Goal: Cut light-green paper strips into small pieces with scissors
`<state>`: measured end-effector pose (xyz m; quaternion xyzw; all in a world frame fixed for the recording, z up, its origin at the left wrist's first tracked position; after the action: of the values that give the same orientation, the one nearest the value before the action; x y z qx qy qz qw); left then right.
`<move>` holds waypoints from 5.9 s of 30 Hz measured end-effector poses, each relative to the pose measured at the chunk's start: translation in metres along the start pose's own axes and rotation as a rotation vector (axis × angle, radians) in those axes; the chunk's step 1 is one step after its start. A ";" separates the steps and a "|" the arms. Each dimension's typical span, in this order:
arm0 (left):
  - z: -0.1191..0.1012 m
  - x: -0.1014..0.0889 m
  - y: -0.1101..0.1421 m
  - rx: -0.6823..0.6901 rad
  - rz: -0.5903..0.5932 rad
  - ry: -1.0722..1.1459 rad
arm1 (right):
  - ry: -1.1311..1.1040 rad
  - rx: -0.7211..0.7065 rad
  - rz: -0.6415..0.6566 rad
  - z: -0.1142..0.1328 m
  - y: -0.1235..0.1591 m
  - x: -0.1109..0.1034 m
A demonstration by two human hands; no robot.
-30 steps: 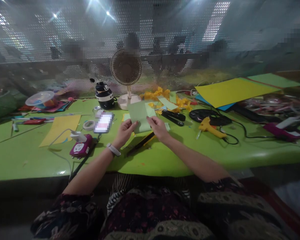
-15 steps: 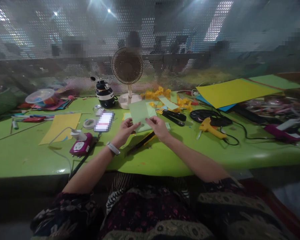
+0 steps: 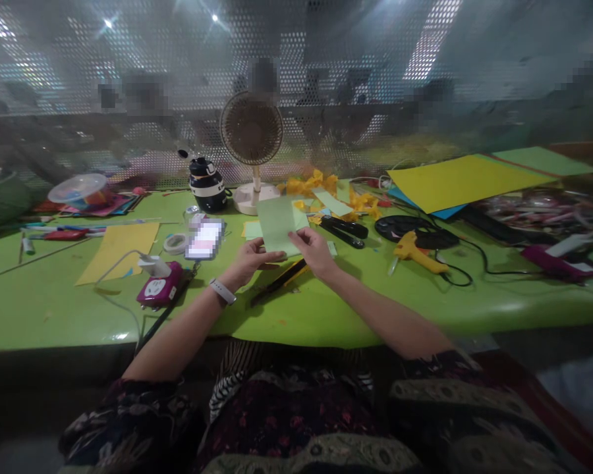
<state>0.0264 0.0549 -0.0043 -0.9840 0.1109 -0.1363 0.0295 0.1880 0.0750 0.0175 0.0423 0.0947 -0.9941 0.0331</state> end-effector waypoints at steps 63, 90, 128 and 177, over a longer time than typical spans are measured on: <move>-0.008 -0.009 -0.009 0.148 -0.007 -0.093 | 0.171 0.205 0.307 -0.005 0.001 0.009; -0.008 -0.002 -0.003 0.017 0.079 -0.163 | 0.054 0.045 0.120 0.003 -0.007 -0.002; -0.005 -0.008 -0.007 0.072 0.075 -0.139 | 0.102 0.169 0.244 -0.003 -0.002 0.005; -0.012 -0.009 -0.003 -0.059 0.069 -0.184 | 0.398 0.123 0.545 0.010 0.003 0.007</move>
<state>0.0150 0.0591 0.0052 -0.9884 0.1454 -0.0407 0.0151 0.1803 0.0699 0.0263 0.2612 0.0242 -0.9248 0.2756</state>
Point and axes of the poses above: each hand's wrist, its own y-axis away from the middle knuckle, its own x-axis out of the palm, z = x × y, the point moved 6 cm from there along -y, towards the middle knuckle, and after that the axes turned 8 degrees about x, right-handed, at the moved point
